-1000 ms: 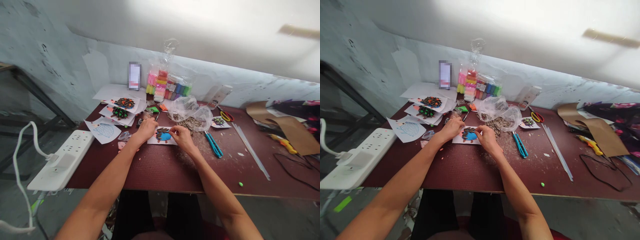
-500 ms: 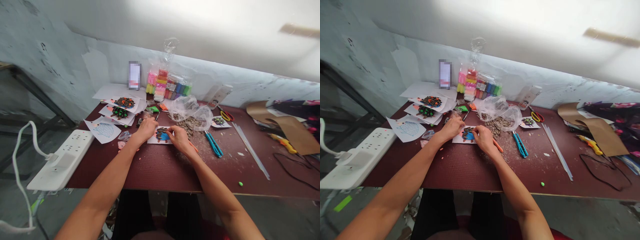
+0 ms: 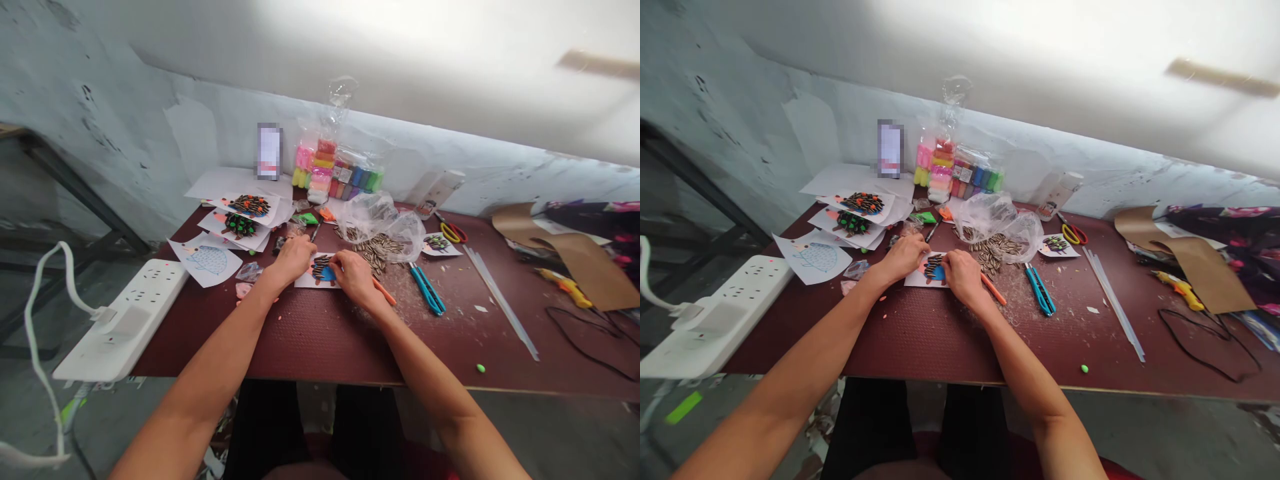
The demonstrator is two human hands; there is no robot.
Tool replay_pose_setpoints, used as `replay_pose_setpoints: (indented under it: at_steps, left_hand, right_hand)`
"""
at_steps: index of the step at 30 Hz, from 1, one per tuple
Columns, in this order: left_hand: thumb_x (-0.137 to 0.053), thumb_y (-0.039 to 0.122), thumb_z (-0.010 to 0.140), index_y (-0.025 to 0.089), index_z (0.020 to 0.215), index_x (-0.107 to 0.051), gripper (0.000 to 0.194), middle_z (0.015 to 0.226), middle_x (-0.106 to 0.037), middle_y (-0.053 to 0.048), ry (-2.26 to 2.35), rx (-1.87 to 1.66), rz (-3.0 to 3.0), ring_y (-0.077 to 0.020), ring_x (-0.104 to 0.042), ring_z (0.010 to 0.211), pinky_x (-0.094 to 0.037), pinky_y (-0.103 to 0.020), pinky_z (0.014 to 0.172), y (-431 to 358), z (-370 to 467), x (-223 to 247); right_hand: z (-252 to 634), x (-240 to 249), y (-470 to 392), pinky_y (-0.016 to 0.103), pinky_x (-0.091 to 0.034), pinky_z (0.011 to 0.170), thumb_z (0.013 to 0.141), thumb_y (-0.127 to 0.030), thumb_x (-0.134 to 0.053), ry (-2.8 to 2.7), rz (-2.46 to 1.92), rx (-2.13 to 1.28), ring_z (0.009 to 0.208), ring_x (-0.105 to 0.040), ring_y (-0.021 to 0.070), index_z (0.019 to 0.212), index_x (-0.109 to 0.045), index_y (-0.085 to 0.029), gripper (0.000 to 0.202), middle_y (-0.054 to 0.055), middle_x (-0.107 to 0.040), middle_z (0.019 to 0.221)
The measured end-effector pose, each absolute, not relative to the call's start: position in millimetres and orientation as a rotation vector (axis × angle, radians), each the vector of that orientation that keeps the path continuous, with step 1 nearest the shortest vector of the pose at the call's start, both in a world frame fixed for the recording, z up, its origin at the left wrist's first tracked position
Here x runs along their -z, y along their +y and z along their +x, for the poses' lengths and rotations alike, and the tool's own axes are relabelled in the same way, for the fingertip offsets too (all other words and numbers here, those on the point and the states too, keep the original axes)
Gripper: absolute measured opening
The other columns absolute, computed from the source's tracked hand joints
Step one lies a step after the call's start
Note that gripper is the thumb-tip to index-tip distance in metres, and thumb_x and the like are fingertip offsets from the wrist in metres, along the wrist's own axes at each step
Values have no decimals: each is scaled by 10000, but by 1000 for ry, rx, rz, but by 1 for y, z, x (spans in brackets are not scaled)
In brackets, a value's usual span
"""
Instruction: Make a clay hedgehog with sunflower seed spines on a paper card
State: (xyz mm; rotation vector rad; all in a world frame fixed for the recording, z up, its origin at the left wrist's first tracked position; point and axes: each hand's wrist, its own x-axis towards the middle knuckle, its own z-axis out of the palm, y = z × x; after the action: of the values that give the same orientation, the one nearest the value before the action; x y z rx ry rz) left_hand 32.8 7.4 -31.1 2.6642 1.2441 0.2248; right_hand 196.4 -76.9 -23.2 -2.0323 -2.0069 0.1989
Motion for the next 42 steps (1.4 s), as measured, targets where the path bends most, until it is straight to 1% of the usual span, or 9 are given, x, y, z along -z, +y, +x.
replay_pose_setpoints:
  at_steps: [10,21,27,30,33,36,38,40,42]
  left_hand:
    - [-479,123,961,163,1123,-807,368,1113,-698,-153,1252,-199,2684,-273,-682,1045,-519,-367,906,6,33,29]
    - [-527,145,942,163,1097,-811,324,1090,-700,-150,1233,-292,2652,-272,-681,1023,-516,-375,904,9,33,37]
    - [-526,140,942,173,1126,-809,340,1091,-702,-145,1232,-282,2662,-266,-679,1026,-516,-367,902,11,33,39]
    - [-514,131,944,175,1140,-807,355,1108,-705,-145,1230,-257,2670,-269,-679,1041,-519,-370,906,11,33,37]
    - [-500,125,949,173,1143,-805,365,1121,-705,-145,1226,-241,2666,-275,-677,1057,-519,-381,918,11,33,36]
    - [-507,117,941,162,1120,-806,351,1105,-702,-142,1225,-245,2662,-269,-676,1041,-518,-373,910,11,32,36]
    - [-510,121,942,153,1113,-803,341,1101,-698,-141,1236,-255,2659,-267,-677,1030,-519,-368,901,11,32,38]
    - [-506,120,944,155,1128,-793,343,1110,-696,-139,1250,-266,2651,-264,-676,1037,-517,-365,906,11,33,40]
    - [-499,107,942,168,1165,-778,362,1125,-695,-133,1266,-283,2636,-256,-670,1060,-510,-357,925,11,33,42]
  right_hand:
    - [192,24,-76,280,-417,829,991,-181,-574,-2061,-2053,-195,963,-655,214,971,-731,-170,159,99,-747,1014]
    - [199,24,-77,268,-431,798,958,-188,-592,-1975,-1973,-191,927,-662,193,966,-741,-210,150,64,-748,989]
    - [220,21,-70,272,-455,796,946,-190,-569,-1830,-2029,-133,932,-680,205,963,-776,-217,209,68,-769,999]
    - [229,21,-64,280,-472,830,961,-198,-555,-1842,-2138,-140,995,-697,223,1032,-799,-212,254,90,-783,1064]
    - [236,22,-57,294,-481,885,984,-201,-520,-1884,-2208,-129,1077,-698,242,1162,-793,-224,327,107,-778,1157]
    - [240,22,-47,312,-490,908,990,-198,-483,-1890,-2257,-99,1105,-697,261,1326,-724,-238,416,121,-767,1197]
    - [241,23,-40,322,-495,921,979,-198,-487,-1864,-2287,-68,1109,-697,272,1422,-651,-218,473,134,-761,1210]
    - [242,24,-33,328,-495,937,965,-193,-498,-1841,-2298,-50,1117,-694,276,1454,-610,-191,501,142,-754,1225]
    - [242,25,-27,332,-493,948,962,-185,-500,-1830,-2294,-60,1130,-690,278,1423,-622,-170,478,145,-751,1230]
